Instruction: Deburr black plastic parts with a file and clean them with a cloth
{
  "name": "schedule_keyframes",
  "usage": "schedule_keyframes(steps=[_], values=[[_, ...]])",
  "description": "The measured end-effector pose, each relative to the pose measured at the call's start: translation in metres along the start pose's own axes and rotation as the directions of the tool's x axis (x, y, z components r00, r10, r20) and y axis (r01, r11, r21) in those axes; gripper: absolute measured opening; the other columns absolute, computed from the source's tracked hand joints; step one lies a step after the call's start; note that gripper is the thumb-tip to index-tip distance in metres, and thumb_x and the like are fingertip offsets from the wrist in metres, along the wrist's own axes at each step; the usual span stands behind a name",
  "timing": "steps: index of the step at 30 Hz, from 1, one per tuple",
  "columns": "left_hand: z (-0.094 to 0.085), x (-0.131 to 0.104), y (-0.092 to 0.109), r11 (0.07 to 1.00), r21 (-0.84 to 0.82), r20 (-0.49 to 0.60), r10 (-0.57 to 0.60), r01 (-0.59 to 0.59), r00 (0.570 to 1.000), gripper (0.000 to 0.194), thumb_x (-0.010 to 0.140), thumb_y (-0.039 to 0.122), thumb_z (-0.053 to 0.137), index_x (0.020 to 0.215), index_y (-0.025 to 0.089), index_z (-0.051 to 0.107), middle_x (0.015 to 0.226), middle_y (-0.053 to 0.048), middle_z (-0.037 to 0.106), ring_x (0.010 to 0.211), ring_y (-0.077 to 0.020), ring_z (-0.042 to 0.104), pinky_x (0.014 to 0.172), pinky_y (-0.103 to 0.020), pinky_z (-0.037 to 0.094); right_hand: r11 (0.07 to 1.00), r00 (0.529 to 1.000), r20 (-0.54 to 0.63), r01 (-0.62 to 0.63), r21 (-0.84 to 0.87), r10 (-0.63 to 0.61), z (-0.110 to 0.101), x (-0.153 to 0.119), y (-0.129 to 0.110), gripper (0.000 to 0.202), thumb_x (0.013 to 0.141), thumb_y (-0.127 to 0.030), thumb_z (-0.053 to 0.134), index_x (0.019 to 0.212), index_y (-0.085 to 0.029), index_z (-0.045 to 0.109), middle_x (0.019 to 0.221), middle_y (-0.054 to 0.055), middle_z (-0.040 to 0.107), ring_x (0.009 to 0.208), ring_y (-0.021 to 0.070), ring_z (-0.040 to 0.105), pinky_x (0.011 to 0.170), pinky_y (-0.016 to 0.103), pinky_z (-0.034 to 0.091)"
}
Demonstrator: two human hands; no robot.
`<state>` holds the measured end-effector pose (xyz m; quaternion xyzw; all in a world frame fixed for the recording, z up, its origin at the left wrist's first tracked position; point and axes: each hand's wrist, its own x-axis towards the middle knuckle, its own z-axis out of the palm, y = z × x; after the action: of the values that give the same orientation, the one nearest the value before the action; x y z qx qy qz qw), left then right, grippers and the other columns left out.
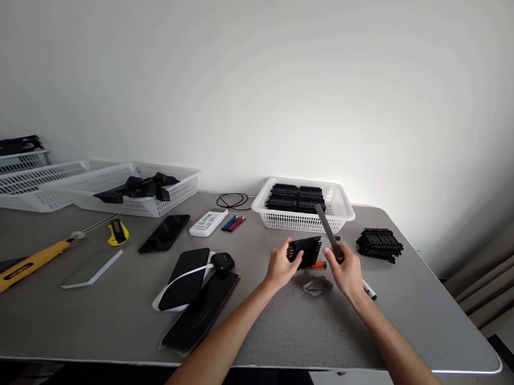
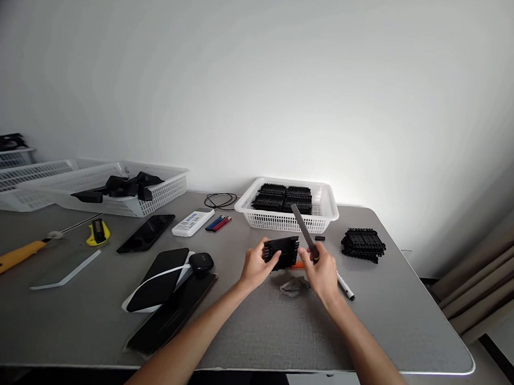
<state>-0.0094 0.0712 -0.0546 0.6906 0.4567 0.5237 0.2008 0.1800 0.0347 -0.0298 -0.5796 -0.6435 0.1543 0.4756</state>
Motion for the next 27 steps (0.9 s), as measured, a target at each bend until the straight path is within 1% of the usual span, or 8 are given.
schedule_keyframes(steps=[5,10,13,16,18,20,24,27], values=[[0.003,-0.008,0.006,0.977,0.106,0.107,0.172,-0.183,0.979,0.005,0.084,0.027,0.058,0.082,0.023,0.056,0.063,0.001,0.064,0.053,-0.0136,0.06,0.054,-0.023,0.04,0.999,0.999,-0.02,-0.035,-0.005,0.035,0.004,0.0,0.002,0.044,0.079,-0.064,0.061,0.076,-0.022,0.047,0.063,-0.004,0.049,0.055,0.0137,0.046,0.053,0.025,0.034],[0.004,-0.01,0.007,0.98,0.1,0.059,0.166,-0.172,0.984,0.008,0.082,0.026,0.059,0.078,0.023,0.054,0.06,0.003,0.059,0.05,-0.0118,0.055,0.052,-0.022,0.037,0.999,0.998,-0.037,-0.042,0.034,0.043,0.0,0.002,0.002,0.042,0.082,-0.062,0.06,0.076,-0.021,0.05,0.061,-0.004,0.047,0.054,0.0132,0.044,0.053,0.025,0.033],[0.003,-0.004,0.007,0.998,-0.02,-0.086,0.052,-0.054,0.995,0.016,0.078,0.029,0.064,0.076,0.022,0.051,0.061,0.005,0.056,0.054,-0.0113,0.053,0.055,-0.021,0.039,0.997,0.998,-0.045,-0.04,0.071,0.043,-0.003,0.003,0.002,0.041,0.083,-0.061,0.058,0.08,-0.02,0.054,0.062,-0.004,0.046,0.055,0.013,0.044,0.053,0.025,0.034],[0.002,0.003,0.006,0.896,-0.427,-0.181,-0.217,0.122,0.959,0.03,0.068,0.032,0.075,0.074,0.021,0.048,0.063,0.006,0.055,0.06,-0.0107,0.054,0.059,-0.021,0.042,0.995,0.999,0.027,-0.041,0.096,0.039,-0.001,0.004,0.003,0.042,0.083,-0.062,0.058,0.084,-0.02,0.059,0.061,-0.004,0.046,0.055,0.0132,0.042,0.053,0.025,0.033],[0.003,0.008,0.005,0.772,-0.611,-0.145,-0.329,0.177,0.933,0.036,0.064,0.034,0.078,0.075,0.021,0.047,0.067,0.006,0.056,0.064,-0.0109,0.056,0.063,-0.022,0.045,0.994,0.995,0.091,-0.037,0.103,0.027,0.003,0.003,0.004,0.043,0.082,-0.062,0.058,0.088,-0.019,0.061,0.06,-0.004,0.046,0.055,0.0134,0.041,0.052,0.025,0.032],[0.006,0.01,0.004,0.711,-0.669,-0.089,-0.363,0.214,0.928,0.037,0.062,0.037,0.079,0.079,0.02,0.05,0.073,0.004,0.061,0.068,-0.013,0.059,0.067,-0.025,0.049,0.995,0.991,0.136,-0.021,0.1,0.008,0.007,0.002,0.006,0.044,0.081,-0.062,0.06,0.083,-0.019,0.061,0.059,-0.004,0.046,0.055,0.0131,0.04,0.051,0.025,0.031],[0.007,0.009,0.002,0.67,-0.684,0.023,-0.375,0.288,0.927,0.038,0.062,0.039,0.077,0.086,0.018,0.057,0.082,-0.002,0.068,0.076,-0.0176,0.065,0.07,-0.03,0.053,0.994,0.987,0.158,-0.013,0.106,-0.004,0.012,0.002,0.01,0.044,0.081,-0.061,0.058,0.069,-0.019,0.055,0.057,-0.003,0.045,0.053,0.0121,0.037,0.049,0.025,0.029],[0.003,0.009,0.0,0.672,-0.663,0.067,-0.386,0.33,0.92,0.035,0.067,0.04,0.075,0.089,0.019,0.059,0.078,-0.001,0.069,0.071,-0.0166,0.066,0.063,-0.026,0.051,0.996,0.997,0.082,-0.02,0.086,0.013,0.008,0.005,0.013,0.044,0.082,-0.059,0.058,0.065,-0.019,0.052,0.055,-0.004,0.042,0.052,0.0114,0.035,0.049,0.025,0.028]])
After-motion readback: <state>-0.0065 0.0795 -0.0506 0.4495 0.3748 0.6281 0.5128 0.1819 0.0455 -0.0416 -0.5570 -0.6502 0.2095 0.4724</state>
